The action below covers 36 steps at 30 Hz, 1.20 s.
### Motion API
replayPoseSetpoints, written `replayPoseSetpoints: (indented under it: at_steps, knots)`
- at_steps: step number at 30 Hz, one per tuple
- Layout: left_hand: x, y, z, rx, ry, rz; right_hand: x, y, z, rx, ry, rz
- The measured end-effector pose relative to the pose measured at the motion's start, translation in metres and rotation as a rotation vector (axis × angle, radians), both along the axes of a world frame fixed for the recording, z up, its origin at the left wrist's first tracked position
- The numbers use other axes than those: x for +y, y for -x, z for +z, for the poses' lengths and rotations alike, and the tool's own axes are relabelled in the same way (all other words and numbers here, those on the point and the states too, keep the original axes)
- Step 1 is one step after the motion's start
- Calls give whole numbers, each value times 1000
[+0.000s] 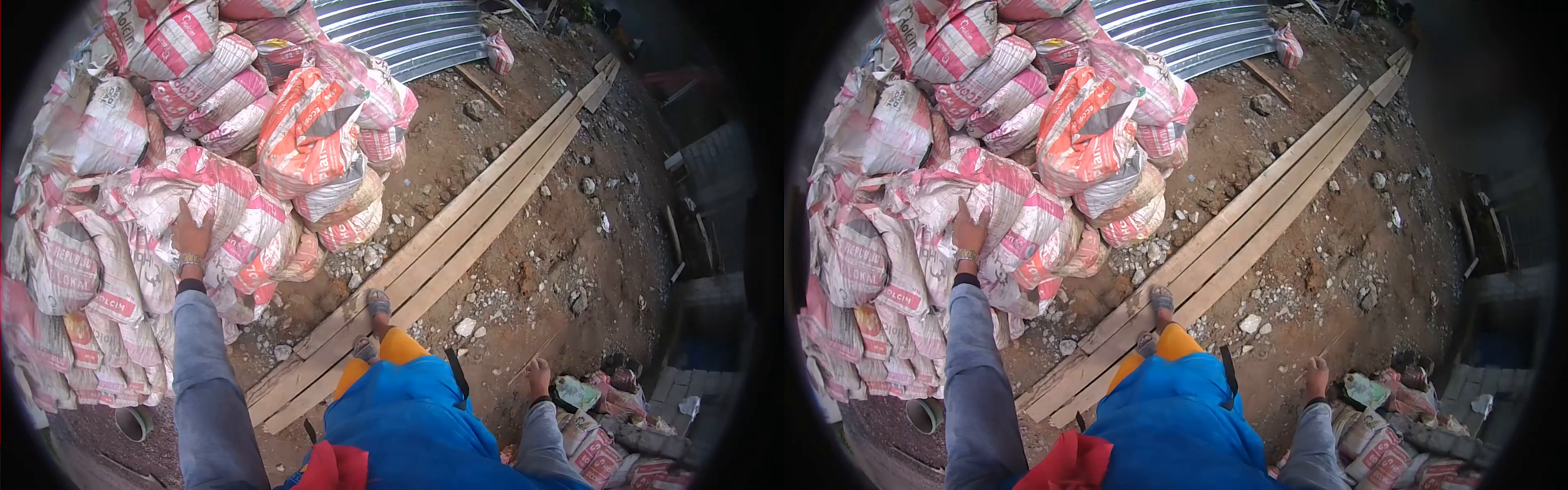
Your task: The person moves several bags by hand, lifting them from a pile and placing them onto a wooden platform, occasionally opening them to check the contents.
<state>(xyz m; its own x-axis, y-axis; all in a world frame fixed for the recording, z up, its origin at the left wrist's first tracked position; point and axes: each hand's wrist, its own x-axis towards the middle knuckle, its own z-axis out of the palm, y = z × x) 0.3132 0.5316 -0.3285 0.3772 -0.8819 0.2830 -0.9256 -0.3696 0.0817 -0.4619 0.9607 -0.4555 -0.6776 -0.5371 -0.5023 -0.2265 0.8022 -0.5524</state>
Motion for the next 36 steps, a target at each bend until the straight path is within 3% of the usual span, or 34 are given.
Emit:
replayPoseSetpoints:
  at_steps: [1,3,4,6,7,9,11,13,15,16,17,19,22,24,25,26,29,31,33,35,36]
  knots:
    - [2,-2,5,127,-27,-38,24,-1,9,-7,118,-154]
    - [14,-1,7,291,11,-109,66,-27,9,-19,71,-137]
    - [28,1,2,282,5,-109,90,-37,6,-43,15,-101]
    - [59,-3,-15,66,193,-269,148,-37,-54,-325,-32,-28]
    - [83,-3,-24,10,225,-322,151,-39,-60,-340,-24,-12]
    - [147,18,-34,25,162,-189,150,-51,-65,-579,-319,160]
    - [223,14,-83,327,91,-224,129,-48,-61,-555,-279,180]
    - [326,23,-157,674,-161,-54,98,-32,-62,-526,-234,205]
    - [442,56,-202,652,-726,84,70,-6,-65,-430,-29,179]
    - [519,35,-282,376,-947,-393,57,7,-59,-429,-28,199]
    - [545,92,-246,289,-1326,-446,40,23,-55,-381,43,265]
    - [648,142,-268,547,-1025,-419,6,55,-47,-319,110,375]
    - [727,235,-259,506,-1020,-359,-22,85,-55,-322,211,557]
    - [778,283,-284,897,-863,-20,-21,103,-55,-318,170,617]
    - [797,301,-298,816,-763,-153,-14,110,-62,-314,130,652]
    - [804,324,-292,825,-742,-113,-10,122,-75,-323,128,695]
    - [792,377,-208,1143,-561,388,32,156,-135,-352,-110,834]
    - [796,392,-169,1164,-521,439,68,180,-194,-303,-124,935]
    - [802,391,-169,1194,-472,480,73,176,-197,-238,-129,1033]
    - [836,377,-203,1187,-588,566,95,148,-160,-491,-79,779]
    - [839,378,-207,1177,-563,558,97,139,-151,-499,-52,787]
